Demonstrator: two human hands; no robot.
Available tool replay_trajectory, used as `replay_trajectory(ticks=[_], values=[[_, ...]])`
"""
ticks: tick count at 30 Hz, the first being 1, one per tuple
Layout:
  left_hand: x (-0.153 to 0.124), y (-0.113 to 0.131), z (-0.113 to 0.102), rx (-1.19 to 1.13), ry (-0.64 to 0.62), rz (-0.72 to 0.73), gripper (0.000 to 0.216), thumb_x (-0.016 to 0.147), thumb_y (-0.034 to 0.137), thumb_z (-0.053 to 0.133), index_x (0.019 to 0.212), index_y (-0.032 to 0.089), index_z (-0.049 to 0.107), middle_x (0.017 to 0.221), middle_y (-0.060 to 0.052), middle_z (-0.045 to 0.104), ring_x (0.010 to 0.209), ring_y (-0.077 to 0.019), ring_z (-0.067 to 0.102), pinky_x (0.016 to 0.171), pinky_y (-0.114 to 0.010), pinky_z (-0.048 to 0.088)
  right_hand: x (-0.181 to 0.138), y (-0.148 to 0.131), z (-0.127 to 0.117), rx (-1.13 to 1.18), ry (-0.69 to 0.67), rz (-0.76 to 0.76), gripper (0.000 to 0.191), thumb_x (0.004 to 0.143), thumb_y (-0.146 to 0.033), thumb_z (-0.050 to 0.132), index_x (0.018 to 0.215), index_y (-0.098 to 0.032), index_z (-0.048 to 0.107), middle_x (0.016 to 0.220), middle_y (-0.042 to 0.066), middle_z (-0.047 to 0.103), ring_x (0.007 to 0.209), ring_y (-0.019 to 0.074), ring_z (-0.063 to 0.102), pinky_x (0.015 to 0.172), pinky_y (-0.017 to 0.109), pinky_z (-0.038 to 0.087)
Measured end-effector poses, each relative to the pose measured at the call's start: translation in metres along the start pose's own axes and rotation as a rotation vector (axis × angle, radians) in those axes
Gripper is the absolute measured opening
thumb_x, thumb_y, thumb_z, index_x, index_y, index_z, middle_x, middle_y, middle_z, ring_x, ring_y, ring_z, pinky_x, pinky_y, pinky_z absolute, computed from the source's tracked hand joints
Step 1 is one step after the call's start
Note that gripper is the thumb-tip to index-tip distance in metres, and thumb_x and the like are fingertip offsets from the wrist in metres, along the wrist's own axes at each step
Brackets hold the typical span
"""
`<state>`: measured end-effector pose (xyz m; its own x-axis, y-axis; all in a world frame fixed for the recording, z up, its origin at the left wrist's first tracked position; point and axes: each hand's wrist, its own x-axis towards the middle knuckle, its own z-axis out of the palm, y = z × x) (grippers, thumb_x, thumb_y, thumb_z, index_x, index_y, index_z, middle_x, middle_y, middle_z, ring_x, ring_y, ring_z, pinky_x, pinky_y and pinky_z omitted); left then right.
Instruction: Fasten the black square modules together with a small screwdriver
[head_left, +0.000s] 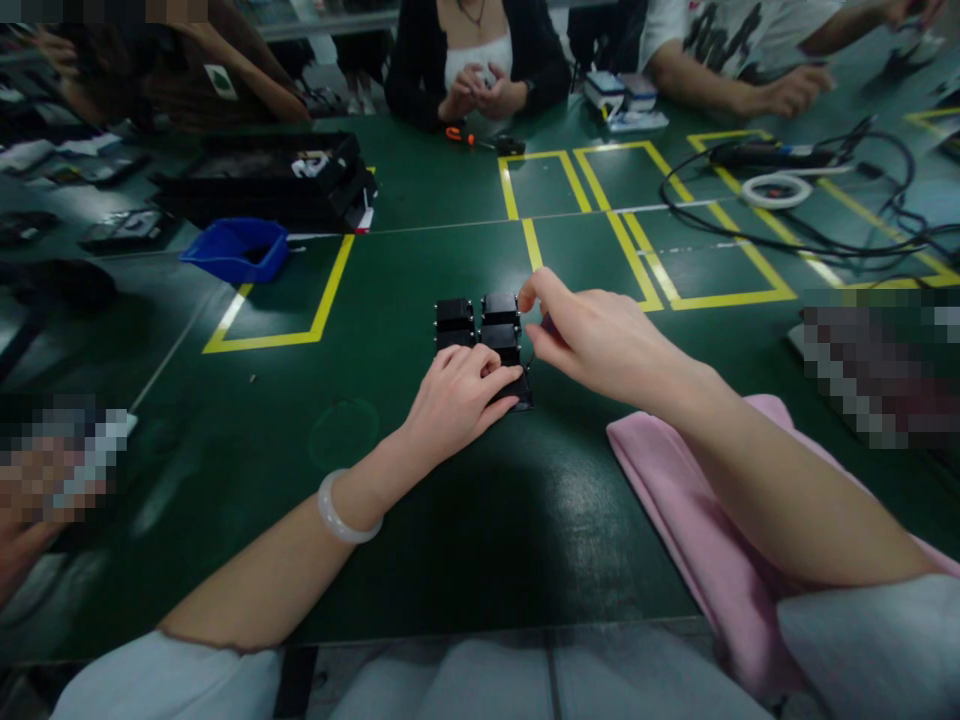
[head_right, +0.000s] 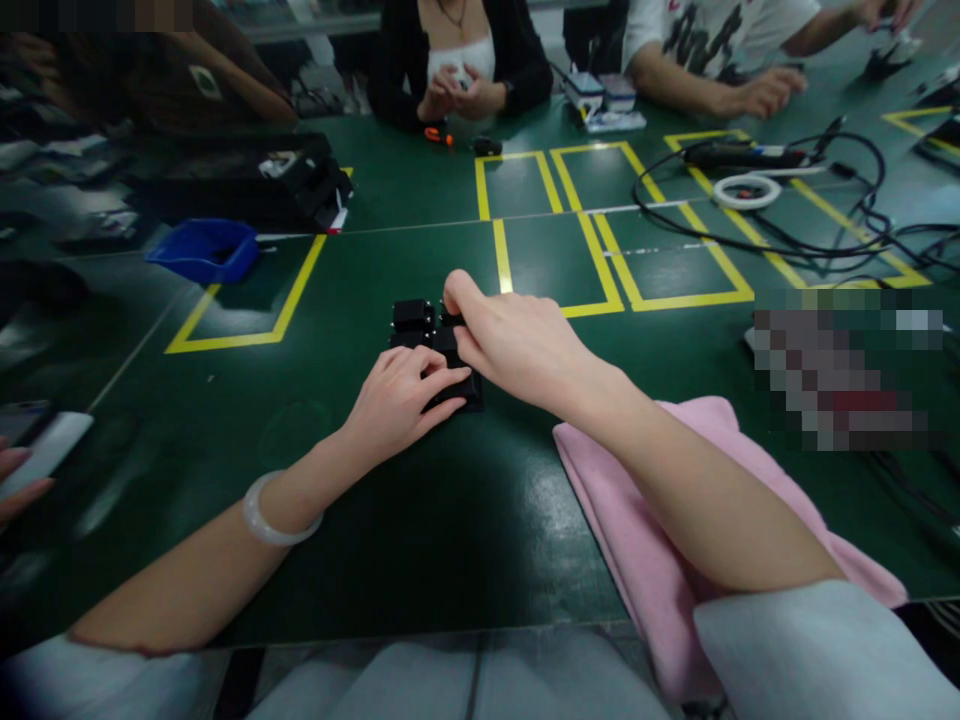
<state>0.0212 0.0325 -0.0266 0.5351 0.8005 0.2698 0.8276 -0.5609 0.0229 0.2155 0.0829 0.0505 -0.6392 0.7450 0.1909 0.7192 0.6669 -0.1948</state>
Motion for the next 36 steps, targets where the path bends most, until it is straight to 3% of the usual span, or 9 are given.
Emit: replay_trajectory(ticks=[4, 9, 16, 36], values=[[0.0, 0.0003, -0.0003, -0.008, 0.011, 0.003, 0.029, 0.092, 0.03, 0.055, 0.119, 0.021, 0.059, 0.1, -0.007, 0.056, 0.092, -0.0212, 0.052, 0.084, -0.037, 0.038, 0.0007, -0.0002, -0.0008, -0.038, -0.019, 0.006, 0.029, 0.094, -0.034, 0.036, 0.112, -0.019, 0.052, 0.078, 0.003, 0.066, 0.062, 0.0152, 0.054, 0.055, 0.026, 0.025], [-0.0001, 0.0002, -0.0005, -0.006, 0.007, 0.003, 0.029, 0.092, 0.031, 0.055, 0.119, 0.021, 0.059, 0.1, -0.006, 0.056, 0.092, -0.0213, 0.052, 0.084, -0.037, 0.038, 0.0003, 0.0, -0.0008, -0.002, -0.018, 0.002, 0.031, 0.092, -0.029, 0.035, 0.118, -0.019, 0.048, 0.082, 0.003, 0.067, 0.062, 0.0143, 0.054, 0.055, 0.026, 0.026], [-0.0001, -0.0006, -0.0005, 0.001, -0.005, -0.006, 0.03, 0.092, 0.032, 0.055, 0.121, 0.022, 0.058, 0.101, -0.006, 0.056, 0.093, -0.0211, 0.052, 0.085, -0.036, 0.038, 0.0004, 0.0002, -0.0004, -0.062, -0.017, 0.012, 0.027, 0.094, -0.038, 0.038, 0.108, -0.02, 0.053, 0.075, 0.002, 0.065, 0.062, 0.0156, 0.055, 0.055, 0.026, 0.024], [0.0002, 0.0016, -0.0028, 0.018, -0.016, -0.021, 0.03, 0.096, 0.036, 0.049, 0.12, 0.022, 0.06, 0.1, -0.005, 0.057, 0.093, -0.0212, 0.052, 0.085, -0.037, 0.035, 0.0003, 0.0012, 0.0012, 0.011, -0.013, 0.004, 0.031, 0.092, -0.029, 0.037, 0.119, -0.018, 0.046, 0.082, 0.003, 0.067, 0.061, 0.0147, 0.054, 0.056, 0.026, 0.027]])
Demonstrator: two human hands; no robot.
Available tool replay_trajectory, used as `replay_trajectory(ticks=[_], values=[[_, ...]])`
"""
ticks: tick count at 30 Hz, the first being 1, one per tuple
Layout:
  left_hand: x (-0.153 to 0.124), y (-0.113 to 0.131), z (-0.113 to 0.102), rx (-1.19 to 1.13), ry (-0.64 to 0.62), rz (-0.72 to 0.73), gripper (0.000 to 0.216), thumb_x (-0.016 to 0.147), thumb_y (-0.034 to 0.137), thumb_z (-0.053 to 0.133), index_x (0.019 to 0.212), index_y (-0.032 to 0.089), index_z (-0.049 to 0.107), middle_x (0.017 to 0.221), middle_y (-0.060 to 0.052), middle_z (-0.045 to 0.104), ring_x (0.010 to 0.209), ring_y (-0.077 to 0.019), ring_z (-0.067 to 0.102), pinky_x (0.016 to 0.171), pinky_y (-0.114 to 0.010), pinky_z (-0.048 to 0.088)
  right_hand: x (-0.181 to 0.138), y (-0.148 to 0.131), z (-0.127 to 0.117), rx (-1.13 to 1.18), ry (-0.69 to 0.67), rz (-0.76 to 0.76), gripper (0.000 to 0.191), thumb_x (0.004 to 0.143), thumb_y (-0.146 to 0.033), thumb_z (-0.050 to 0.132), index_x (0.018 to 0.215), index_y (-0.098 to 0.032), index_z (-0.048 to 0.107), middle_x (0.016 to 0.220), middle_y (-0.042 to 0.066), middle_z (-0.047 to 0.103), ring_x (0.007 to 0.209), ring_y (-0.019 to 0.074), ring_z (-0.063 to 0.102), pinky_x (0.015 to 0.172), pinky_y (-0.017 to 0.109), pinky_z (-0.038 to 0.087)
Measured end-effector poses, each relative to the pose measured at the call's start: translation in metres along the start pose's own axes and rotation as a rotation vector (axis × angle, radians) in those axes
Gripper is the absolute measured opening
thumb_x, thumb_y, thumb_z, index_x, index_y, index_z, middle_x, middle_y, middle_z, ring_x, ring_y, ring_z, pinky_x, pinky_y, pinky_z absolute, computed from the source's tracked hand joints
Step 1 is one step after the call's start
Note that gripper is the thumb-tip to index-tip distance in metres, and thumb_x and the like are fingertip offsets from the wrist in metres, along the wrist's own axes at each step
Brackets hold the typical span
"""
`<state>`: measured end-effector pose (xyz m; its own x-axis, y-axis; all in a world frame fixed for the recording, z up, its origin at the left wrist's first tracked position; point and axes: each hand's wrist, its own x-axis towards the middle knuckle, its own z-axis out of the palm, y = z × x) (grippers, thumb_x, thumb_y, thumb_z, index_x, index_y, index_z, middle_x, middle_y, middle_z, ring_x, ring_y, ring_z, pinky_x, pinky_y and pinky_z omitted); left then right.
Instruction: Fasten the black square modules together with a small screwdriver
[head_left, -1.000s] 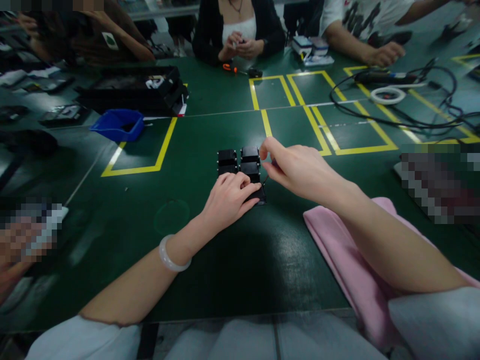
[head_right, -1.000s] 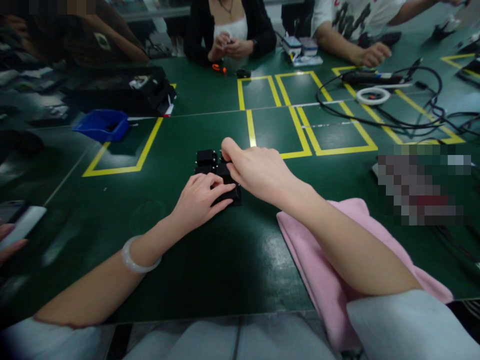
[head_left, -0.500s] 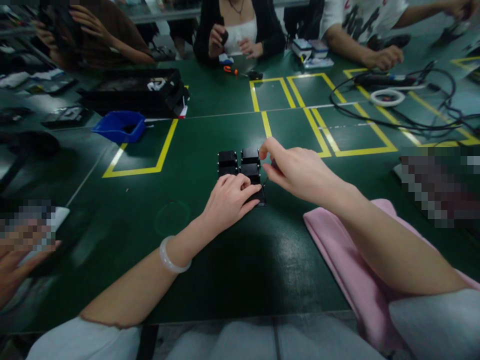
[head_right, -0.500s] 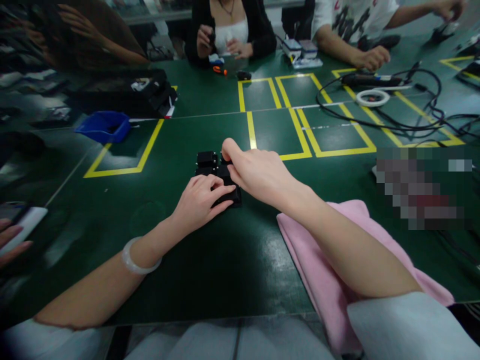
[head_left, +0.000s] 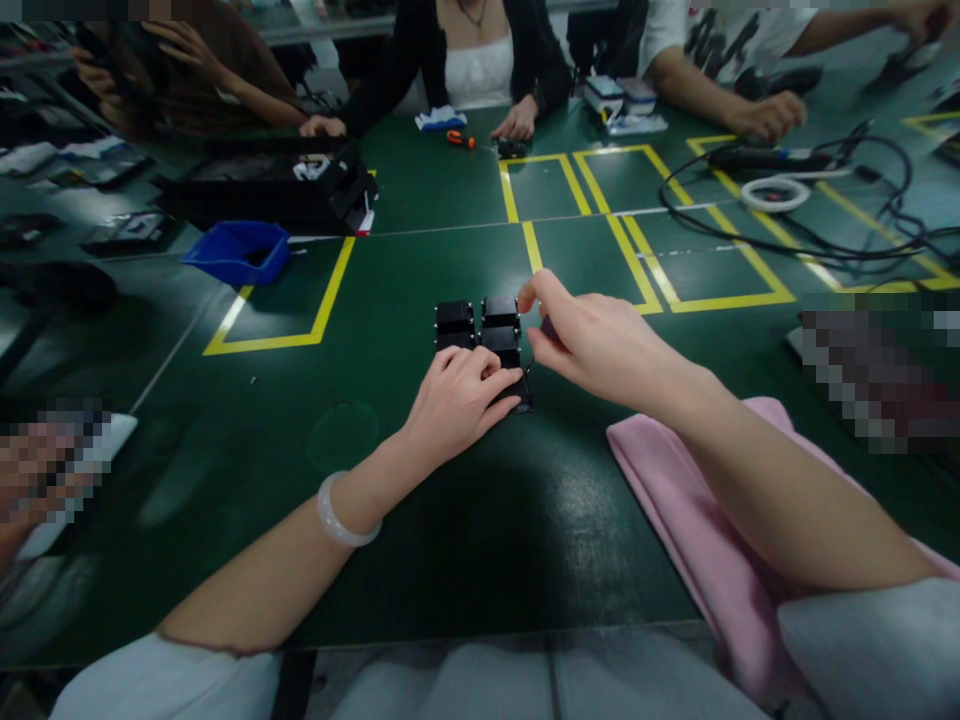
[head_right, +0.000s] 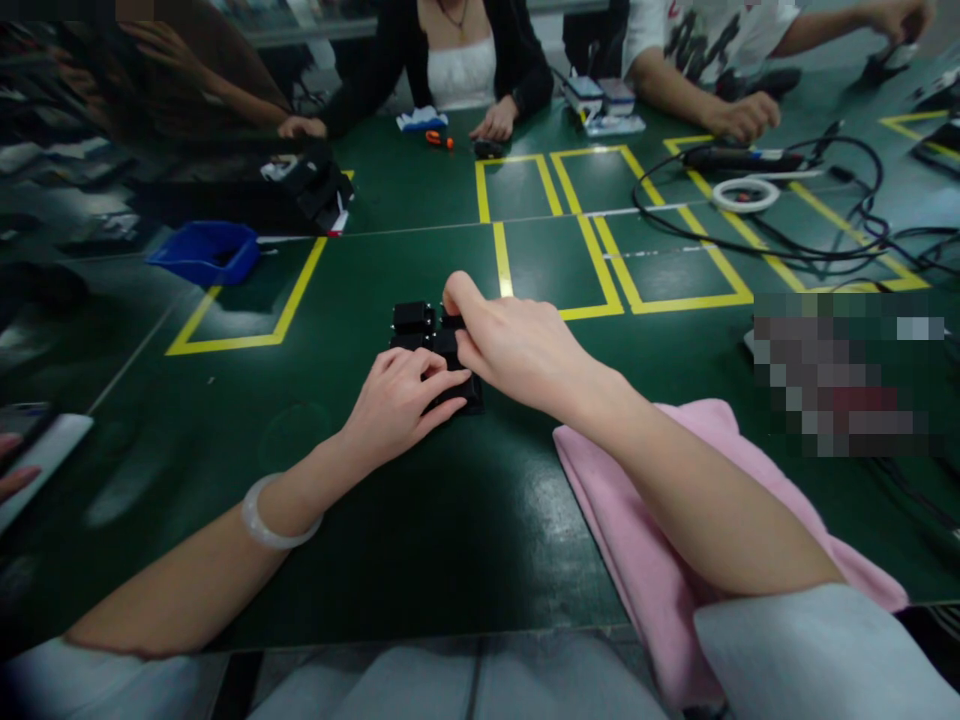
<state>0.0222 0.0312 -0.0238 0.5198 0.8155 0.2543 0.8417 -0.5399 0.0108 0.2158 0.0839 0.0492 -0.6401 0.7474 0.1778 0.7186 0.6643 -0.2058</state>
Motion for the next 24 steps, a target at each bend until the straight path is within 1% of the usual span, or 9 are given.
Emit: replay_trajectory(ticks=[3, 5, 8, 10, 15, 17, 20, 24], values=[[0.002, 0.002, 0.0, -0.008, 0.01, -0.013, 0.03, 0.097, 0.038, 0.045, 0.119, 0.022, 0.061, 0.1, -0.005, 0.058, 0.094, -0.0213, 0.053, 0.086, -0.038, 0.034, 0.0, 0.0, 0.0, -0.042, -0.004, 0.006, 0.028, 0.094, -0.035, 0.036, 0.112, -0.019, 0.05, 0.078, 0.003, 0.066, 0.061, 0.0154, 0.055, 0.055, 0.026, 0.025], [0.003, 0.003, -0.001, -0.022, 0.011, -0.02, 0.031, 0.097, 0.038, 0.045, 0.117, 0.022, 0.061, 0.101, -0.005, 0.059, 0.094, -0.0211, 0.054, 0.085, -0.038, 0.034, 0.0, 0.0, -0.001, -0.071, -0.009, 0.002, 0.027, 0.094, -0.034, 0.035, 0.11, -0.02, 0.051, 0.076, 0.003, 0.065, 0.06, 0.0153, 0.054, 0.054, 0.026, 0.023], [0.005, 0.004, -0.002, -0.042, -0.003, -0.033, 0.03, 0.097, 0.039, 0.046, 0.115, 0.02, 0.062, 0.103, -0.006, 0.06, 0.095, -0.0212, 0.055, 0.085, -0.037, 0.035, 0.0, 0.0, -0.002, -0.049, -0.013, -0.006, 0.028, 0.092, -0.029, 0.036, 0.115, -0.019, 0.048, 0.078, 0.003, 0.066, 0.06, 0.0146, 0.054, 0.055, 0.026, 0.025], [0.006, 0.004, -0.003, -0.049, -0.008, -0.045, 0.029, 0.096, 0.039, 0.047, 0.113, 0.02, 0.062, 0.103, -0.005, 0.061, 0.095, -0.0213, 0.055, 0.085, -0.037, 0.035, 0.0, 0.0, -0.002, -0.025, -0.01, -0.006, 0.03, 0.092, -0.03, 0.037, 0.118, -0.019, 0.046, 0.08, 0.003, 0.067, 0.062, 0.0148, 0.055, 0.056, 0.026, 0.026], [0.013, 0.006, -0.008, -0.038, -0.022, -0.073, 0.027, 0.095, 0.039, 0.049, 0.108, 0.019, 0.062, 0.099, -0.005, 0.064, 0.095, -0.0227, 0.057, 0.085, -0.038, 0.036, 0.001, -0.001, -0.002, -0.068, -0.017, 0.004, 0.029, 0.095, -0.04, 0.036, 0.109, -0.02, 0.052, 0.077, 0.003, 0.066, 0.063, 0.0164, 0.056, 0.055, 0.026, 0.023], [0.019, 0.007, -0.009, -0.034, -0.035, -0.082, 0.025, 0.094, 0.039, 0.051, 0.105, 0.019, 0.061, 0.096, -0.005, 0.065, 0.091, -0.0227, 0.059, 0.082, -0.037, 0.036, 0.001, -0.001, -0.002, -0.077, -0.021, 0.001, 0.028, 0.095, -0.038, 0.035, 0.109, -0.02, 0.052, 0.076, 0.003, 0.066, 0.063, 0.0164, 0.056, 0.055, 0.026, 0.023], [0.027, 0.009, -0.01, -0.06, -0.073, -0.106, 0.024, 0.092, 0.037, 0.055, 0.104, 0.017, 0.058, 0.09, -0.005, 0.067, 0.084, -0.0214, 0.061, 0.076, -0.035, 0.039, 0.0, -0.001, -0.002, -0.048, -0.019, -0.006, 0.028, 0.094, -0.031, 0.034, 0.115, -0.02, 0.048, 0.078, 0.003, 0.066, 0.061, 0.0155, 0.055, 0.055, 0.026, 0.025], [0.038, 0.01, -0.01, -0.086, -0.162, -0.175, 0.025, 0.091, 0.036, 0.054, 0.105, 0.016, 0.058, 0.084, -0.004, 0.067, 0.07, -0.0199, 0.063, 0.062, -0.03, 0.042, 0.0, -0.001, -0.002, -0.033, -0.008, -0.002, 0.03, 0.092, -0.03, 0.036, 0.118, -0.019, 0.046, 0.079, 0.003, 0.067, 0.061, 0.0156, 0.055, 0.055, 0.026, 0.024]])
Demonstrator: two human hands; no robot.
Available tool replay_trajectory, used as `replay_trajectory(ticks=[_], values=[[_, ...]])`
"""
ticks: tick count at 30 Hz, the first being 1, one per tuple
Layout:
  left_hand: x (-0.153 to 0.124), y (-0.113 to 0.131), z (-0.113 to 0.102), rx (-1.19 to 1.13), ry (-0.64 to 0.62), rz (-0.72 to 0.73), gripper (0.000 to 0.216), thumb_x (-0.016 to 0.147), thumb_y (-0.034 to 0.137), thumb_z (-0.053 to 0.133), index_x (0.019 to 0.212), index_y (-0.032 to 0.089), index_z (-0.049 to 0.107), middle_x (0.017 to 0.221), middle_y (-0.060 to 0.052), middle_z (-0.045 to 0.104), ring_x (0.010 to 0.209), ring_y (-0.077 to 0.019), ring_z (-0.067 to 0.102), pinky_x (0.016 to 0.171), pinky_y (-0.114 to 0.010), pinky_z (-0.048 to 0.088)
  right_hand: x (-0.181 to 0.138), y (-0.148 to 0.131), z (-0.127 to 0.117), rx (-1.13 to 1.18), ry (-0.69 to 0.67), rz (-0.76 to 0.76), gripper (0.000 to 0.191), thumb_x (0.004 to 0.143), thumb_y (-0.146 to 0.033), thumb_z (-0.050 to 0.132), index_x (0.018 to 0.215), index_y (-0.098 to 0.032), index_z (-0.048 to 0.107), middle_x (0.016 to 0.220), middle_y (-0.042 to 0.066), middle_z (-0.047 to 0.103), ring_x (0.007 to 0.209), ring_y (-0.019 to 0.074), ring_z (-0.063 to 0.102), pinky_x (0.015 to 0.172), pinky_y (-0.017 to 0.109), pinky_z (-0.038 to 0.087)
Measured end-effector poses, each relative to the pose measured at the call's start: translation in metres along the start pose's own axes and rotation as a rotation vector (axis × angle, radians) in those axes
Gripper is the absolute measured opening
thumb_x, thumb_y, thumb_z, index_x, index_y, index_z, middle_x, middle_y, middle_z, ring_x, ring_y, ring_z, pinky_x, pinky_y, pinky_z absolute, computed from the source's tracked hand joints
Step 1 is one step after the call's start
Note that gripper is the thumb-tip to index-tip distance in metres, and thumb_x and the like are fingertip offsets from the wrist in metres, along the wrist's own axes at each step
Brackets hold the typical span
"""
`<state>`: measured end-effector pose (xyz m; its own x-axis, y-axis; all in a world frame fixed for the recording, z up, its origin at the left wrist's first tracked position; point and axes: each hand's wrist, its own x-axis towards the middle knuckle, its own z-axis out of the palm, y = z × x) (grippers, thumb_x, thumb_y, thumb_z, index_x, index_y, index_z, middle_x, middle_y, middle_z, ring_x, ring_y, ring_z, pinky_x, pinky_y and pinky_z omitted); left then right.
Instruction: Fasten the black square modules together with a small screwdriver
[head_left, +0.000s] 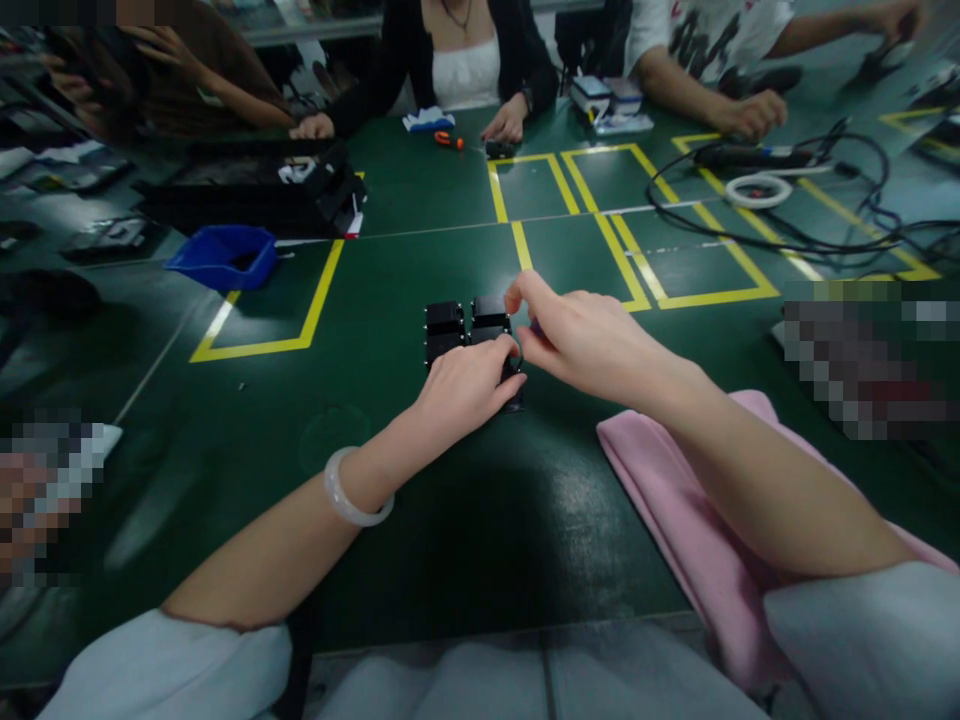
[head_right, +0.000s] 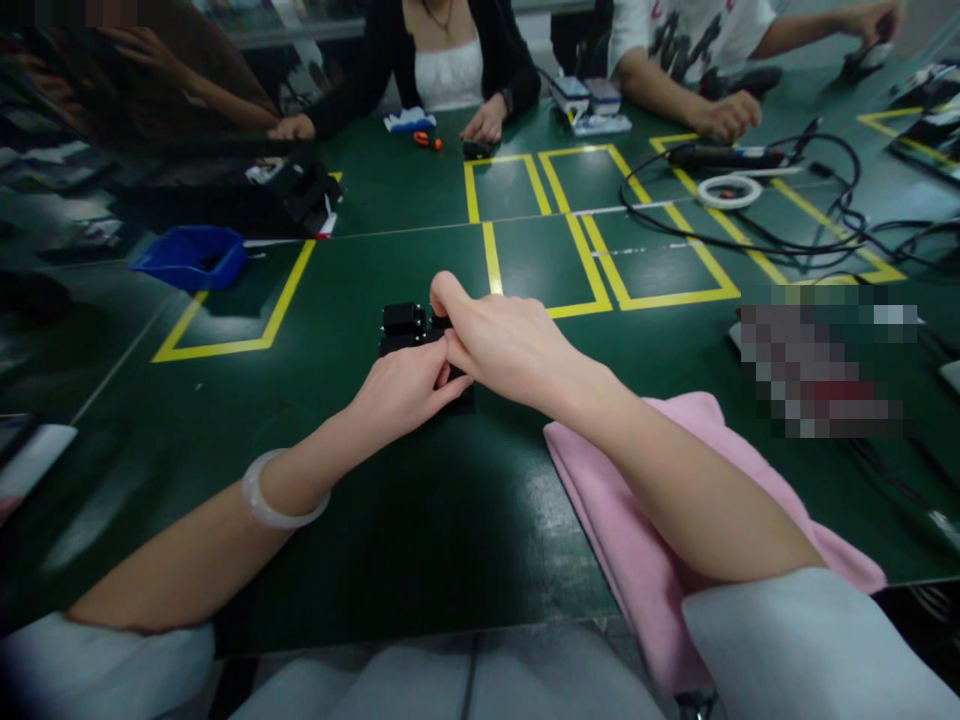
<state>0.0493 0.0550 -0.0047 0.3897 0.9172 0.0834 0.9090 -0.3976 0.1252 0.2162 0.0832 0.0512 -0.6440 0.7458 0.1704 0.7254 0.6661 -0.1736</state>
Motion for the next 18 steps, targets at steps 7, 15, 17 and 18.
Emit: replay_trajectory(ticks=[7, 15, 17, 18], values=[[0.019, 0.006, -0.007, 0.103, -0.102, -0.056, 0.025, 0.086, 0.033, 0.052, 0.089, 0.014, 0.068, 0.074, -0.009, 0.067, 0.071, -0.0277, 0.067, 0.059, -0.034, 0.049, 0.001, 0.0, -0.001, 0.001, -0.007, 0.012, 0.032, 0.094, -0.036, 0.037, 0.119, -0.018, 0.047, 0.083, 0.005, 0.069, 0.069, 0.0191, 0.061, 0.057, 0.026, 0.028], [0.029, 0.011, -0.012, 0.103, -0.156, -0.064, 0.022, 0.08, 0.027, 0.055, 0.086, 0.012, 0.07, 0.075, -0.011, 0.068, 0.075, -0.029, 0.068, 0.067, -0.038, 0.052, 0.001, 0.001, -0.002, 0.019, -0.016, -0.004, 0.032, 0.094, -0.031, 0.036, 0.122, -0.018, 0.044, 0.084, 0.004, 0.069, 0.067, 0.0181, 0.06, 0.057, 0.026, 0.028], [0.03, 0.011, -0.012, 0.114, -0.156, -0.045, 0.022, 0.08, 0.027, 0.055, 0.086, 0.012, 0.07, 0.076, -0.011, 0.068, 0.077, -0.0288, 0.068, 0.068, -0.038, 0.052, 0.001, 0.001, -0.001, 0.016, -0.003, -0.007, 0.032, 0.095, -0.035, 0.035, 0.12, -0.018, 0.046, 0.083, 0.005, 0.068, 0.068, 0.0188, 0.06, 0.058, 0.027, 0.028], [0.03, 0.012, -0.013, 0.124, -0.155, -0.035, 0.022, 0.08, 0.027, 0.054, 0.085, 0.012, 0.069, 0.076, -0.011, 0.068, 0.078, -0.0286, 0.068, 0.069, -0.038, 0.052, 0.001, 0.001, -0.001, 0.011, 0.002, -0.007, 0.033, 0.096, -0.037, 0.035, 0.119, -0.018, 0.046, 0.082, 0.005, 0.068, 0.068, 0.0189, 0.06, 0.058, 0.027, 0.028]])
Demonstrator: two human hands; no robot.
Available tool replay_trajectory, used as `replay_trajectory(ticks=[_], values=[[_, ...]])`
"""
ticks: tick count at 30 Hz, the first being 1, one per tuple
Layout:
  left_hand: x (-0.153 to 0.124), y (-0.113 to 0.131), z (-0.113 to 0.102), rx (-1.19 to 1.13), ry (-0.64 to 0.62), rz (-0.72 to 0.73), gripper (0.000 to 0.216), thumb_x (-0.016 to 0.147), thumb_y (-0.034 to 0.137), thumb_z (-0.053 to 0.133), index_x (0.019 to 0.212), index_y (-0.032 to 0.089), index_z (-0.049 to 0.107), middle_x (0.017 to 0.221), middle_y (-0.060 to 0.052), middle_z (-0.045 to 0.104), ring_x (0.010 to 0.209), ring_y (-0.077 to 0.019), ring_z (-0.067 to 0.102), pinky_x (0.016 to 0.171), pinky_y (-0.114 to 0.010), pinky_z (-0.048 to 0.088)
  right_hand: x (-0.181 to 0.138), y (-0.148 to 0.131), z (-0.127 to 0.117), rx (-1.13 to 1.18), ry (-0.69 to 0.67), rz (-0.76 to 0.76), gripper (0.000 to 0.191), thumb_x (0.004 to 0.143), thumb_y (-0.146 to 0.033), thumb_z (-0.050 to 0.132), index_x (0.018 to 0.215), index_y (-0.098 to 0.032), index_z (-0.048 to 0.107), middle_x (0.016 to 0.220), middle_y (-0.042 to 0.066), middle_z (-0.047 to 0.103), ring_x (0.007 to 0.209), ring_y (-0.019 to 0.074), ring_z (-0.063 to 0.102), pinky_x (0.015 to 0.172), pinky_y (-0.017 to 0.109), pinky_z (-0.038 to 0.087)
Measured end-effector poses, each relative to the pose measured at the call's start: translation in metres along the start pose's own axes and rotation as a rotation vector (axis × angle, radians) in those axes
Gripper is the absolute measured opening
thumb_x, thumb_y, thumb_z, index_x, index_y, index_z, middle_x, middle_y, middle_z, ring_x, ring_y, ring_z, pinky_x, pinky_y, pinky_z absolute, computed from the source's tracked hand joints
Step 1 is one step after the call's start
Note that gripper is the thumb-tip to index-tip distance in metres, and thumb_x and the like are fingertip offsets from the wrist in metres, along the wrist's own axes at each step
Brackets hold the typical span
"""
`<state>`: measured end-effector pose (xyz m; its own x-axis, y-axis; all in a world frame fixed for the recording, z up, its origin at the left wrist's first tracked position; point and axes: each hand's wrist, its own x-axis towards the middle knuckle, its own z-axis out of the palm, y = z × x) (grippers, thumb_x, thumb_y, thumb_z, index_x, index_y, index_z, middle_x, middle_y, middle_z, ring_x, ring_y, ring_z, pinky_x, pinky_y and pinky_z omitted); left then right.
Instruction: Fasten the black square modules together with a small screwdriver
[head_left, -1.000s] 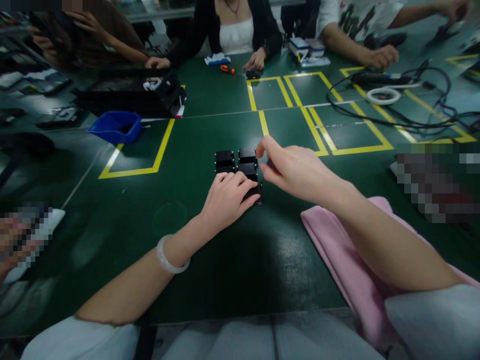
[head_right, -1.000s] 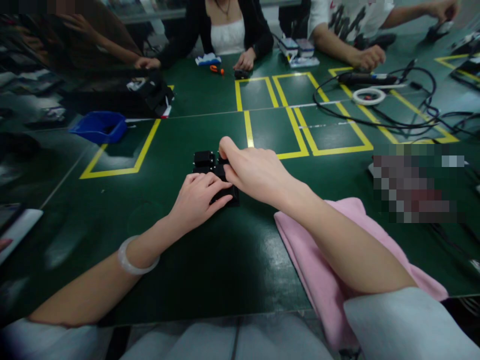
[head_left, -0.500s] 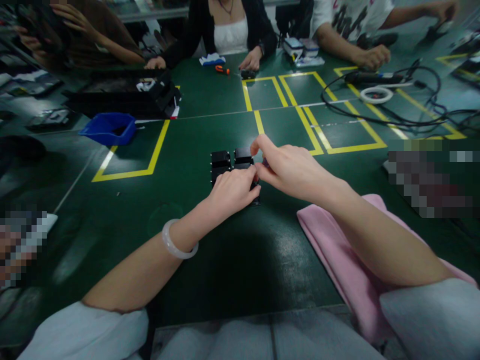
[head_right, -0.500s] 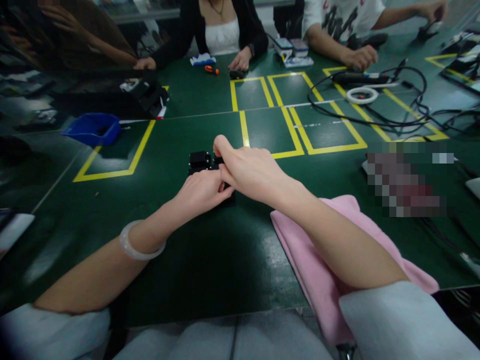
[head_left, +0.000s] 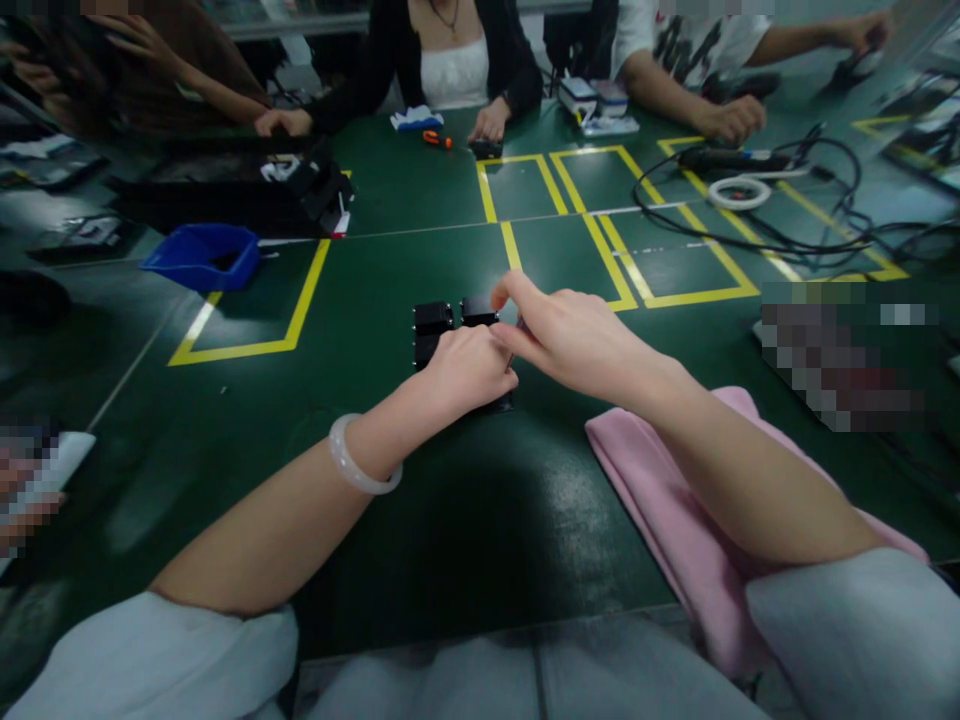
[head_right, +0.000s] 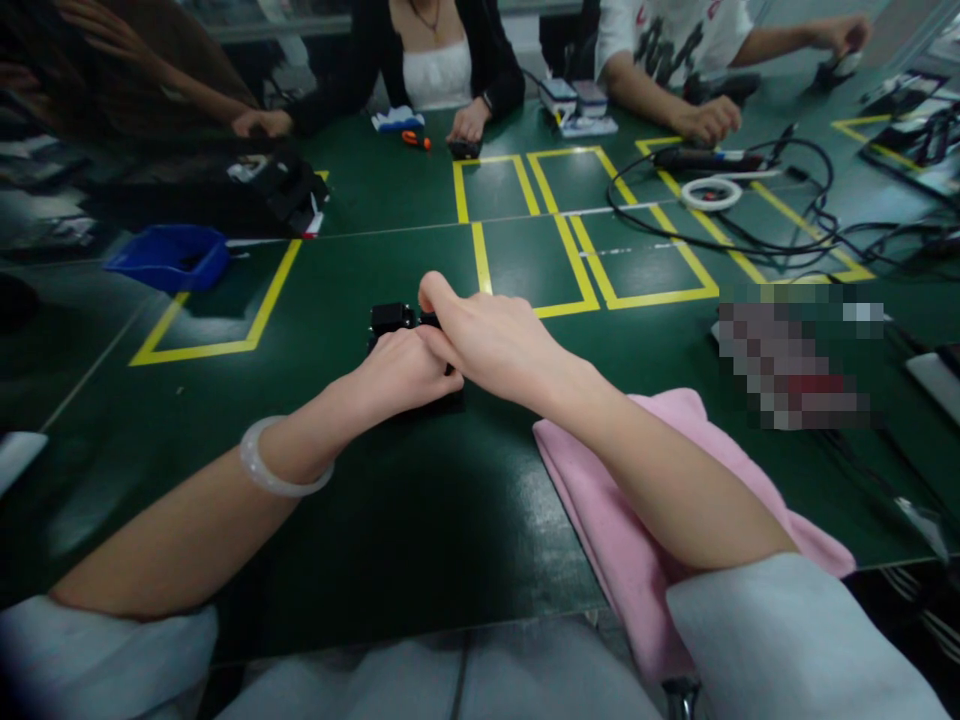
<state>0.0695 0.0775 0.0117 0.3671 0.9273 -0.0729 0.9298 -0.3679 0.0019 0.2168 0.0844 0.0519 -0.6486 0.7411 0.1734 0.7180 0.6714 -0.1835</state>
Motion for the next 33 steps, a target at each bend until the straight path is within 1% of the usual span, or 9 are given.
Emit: replay_trajectory(ticks=[2, 5, 9, 16, 20, 24, 28, 33], values=[[0.001, 0.0, -0.001, 0.019, 0.001, 0.024, 0.021, 0.08, 0.025, 0.054, 0.086, 0.012, 0.069, 0.077, -0.011, 0.068, 0.079, -0.0281, 0.068, 0.068, -0.037, 0.052, 0.0, 0.001, 0.001, -0.015, 0.008, 0.004, 0.033, 0.096, -0.039, 0.034, 0.117, -0.018, 0.048, 0.081, 0.005, 0.068, 0.067, 0.0186, 0.059, 0.058, 0.027, 0.028], [0.002, 0.0, -0.001, 0.023, 0.002, 0.048, 0.02, 0.079, 0.023, 0.054, 0.086, 0.012, 0.068, 0.077, -0.01, 0.068, 0.076, -0.0262, 0.067, 0.065, -0.034, 0.051, 0.0, 0.001, 0.001, -0.022, 0.012, 0.015, 0.03, 0.096, -0.034, 0.033, 0.117, -0.018, 0.049, 0.08, 0.004, 0.068, 0.065, 0.0173, 0.058, 0.058, 0.027, 0.027], [0.003, 0.0, -0.001, 0.016, -0.003, 0.042, 0.018, 0.079, 0.024, 0.055, 0.082, 0.012, 0.068, 0.076, -0.009, 0.067, 0.074, -0.0237, 0.067, 0.064, -0.031, 0.05, 0.0, 0.001, 0.001, -0.005, 0.01, 0.025, 0.032, 0.094, -0.03, 0.033, 0.121, -0.018, 0.046, 0.083, 0.004, 0.068, 0.064, 0.0164, 0.057, 0.058, 0.027, 0.028], [0.003, -0.003, 0.003, -0.014, 0.021, 0.09, 0.019, 0.081, 0.021, 0.053, 0.088, 0.011, 0.067, 0.076, -0.011, 0.067, 0.077, -0.0278, 0.067, 0.068, -0.037, 0.052, 0.001, 0.0, 0.001, -0.012, 0.003, 0.031, 0.031, 0.095, -0.037, 0.035, 0.117, -0.019, 0.049, 0.083, 0.005, 0.068, 0.068, 0.0182, 0.059, 0.059, 0.027, 0.029], [0.004, -0.003, 0.003, -0.014, 0.008, 0.092, 0.02, 0.081, 0.019, 0.051, 0.09, 0.01, 0.067, 0.077, -0.012, 0.067, 0.076, -0.0269, 0.067, 0.068, -0.036, 0.052, 0.001, 0.001, 0.0, -0.022, 0.001, 0.046, 0.03, 0.095, -0.032, 0.035, 0.117, -0.018, 0.048, 0.082, 0.005, 0.068, 0.066, 0.0169, 0.058, 0.059, 0.026, 0.029], [0.003, -0.002, 0.002, 0.001, 0.007, 0.085, 0.021, 0.084, 0.02, 0.05, 0.091, 0.009, 0.067, 0.078, -0.012, 0.067, 0.075, -0.0261, 0.067, 0.066, -0.035, 0.052, 0.0, 0.001, 0.0, 0.016, 0.014, 0.034, 0.032, 0.093, -0.029, 0.036, 0.12, -0.018, 0.047, 0.084, 0.005, 0.067, 0.067, 0.0164, 0.057, 0.061, 0.026, 0.032], [0.0, -0.003, 0.0, -0.003, 0.003, 0.089, 0.022, 0.087, 0.021, 0.048, 0.093, 0.008, 0.066, 0.079, -0.012, 0.067, 0.076, -0.0256, 0.068, 0.066, -0.034, 0.052, 0.0, 0.003, -0.001, 0.038, 0.03, 0.032, 0.031, 0.092, -0.028, 0.036, 0.118, -0.017, 0.048, 0.082, 0.005, 0.066, 0.069, 0.0171, 0.058, 0.063, 0.027, 0.033], [-0.004, -0.005, -0.007, -0.042, -0.028, 0.075, 0.021, 0.089, 0.022, 0.048, 0.097, 0.01, 0.063, 0.082, -0.011, 0.068, 0.073, -0.0238, 0.068, 0.064, -0.032, 0.051, -0.001, 0.004, -0.005, 0.071, 0.065, 0.035, 0.03, 0.092, -0.027, 0.036, 0.117, -0.018, 0.05, 0.081, 0.005, 0.066, 0.072, 0.0186, 0.059, 0.064, 0.028, 0.035]])
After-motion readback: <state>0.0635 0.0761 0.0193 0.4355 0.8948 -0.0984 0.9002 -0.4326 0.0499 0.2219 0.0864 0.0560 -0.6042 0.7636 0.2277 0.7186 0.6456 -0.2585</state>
